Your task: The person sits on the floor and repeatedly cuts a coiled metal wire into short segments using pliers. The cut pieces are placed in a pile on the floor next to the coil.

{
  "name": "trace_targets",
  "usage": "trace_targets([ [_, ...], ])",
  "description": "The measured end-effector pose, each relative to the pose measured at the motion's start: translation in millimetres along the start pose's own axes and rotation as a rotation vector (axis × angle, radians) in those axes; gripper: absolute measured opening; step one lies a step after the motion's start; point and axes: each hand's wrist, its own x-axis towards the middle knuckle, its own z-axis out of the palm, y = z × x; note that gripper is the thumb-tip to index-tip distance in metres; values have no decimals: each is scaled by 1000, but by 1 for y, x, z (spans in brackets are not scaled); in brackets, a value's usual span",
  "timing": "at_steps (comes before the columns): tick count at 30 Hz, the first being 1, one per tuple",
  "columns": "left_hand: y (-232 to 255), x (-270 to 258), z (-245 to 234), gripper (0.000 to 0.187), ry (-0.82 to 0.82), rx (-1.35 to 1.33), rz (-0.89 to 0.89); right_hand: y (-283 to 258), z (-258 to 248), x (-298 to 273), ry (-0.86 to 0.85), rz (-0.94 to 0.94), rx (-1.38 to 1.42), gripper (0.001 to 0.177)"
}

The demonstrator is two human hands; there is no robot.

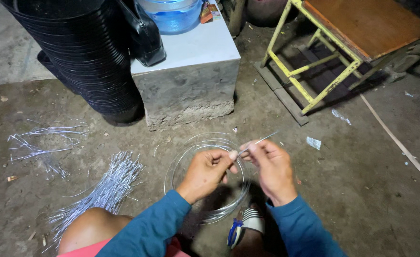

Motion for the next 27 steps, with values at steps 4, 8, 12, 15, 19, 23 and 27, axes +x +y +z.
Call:
trace_targets([
  [4, -2, -3, -5, 28, -12, -62, 41, -7, -15, 8, 135, -30, 161, 12],
  [8, -7, -8, 0, 26, 51, -63, 91, -7, -20, 6, 139, -27, 220, 13],
  [12, -10, -13, 7, 24, 123, -16, 123, -4, -18, 1, 141, -21, 231, 13],
  [15, -11, -15, 11, 23, 159, 8, 123, -3, -15, -1, 138, -23, 240, 13],
  [19, -10, -14, 17, 23, 173, -77, 97, -4, -12, -2, 126, -18, 276, 12],
  [23, -11, -15, 18, 22, 167, -103, 78, -1, -8, -6, 117, -6, 266, 13],
  [27, -13, -13, 17, 20, 176, -115, 75, -1, -7, -6, 109, -11, 256, 13],
])
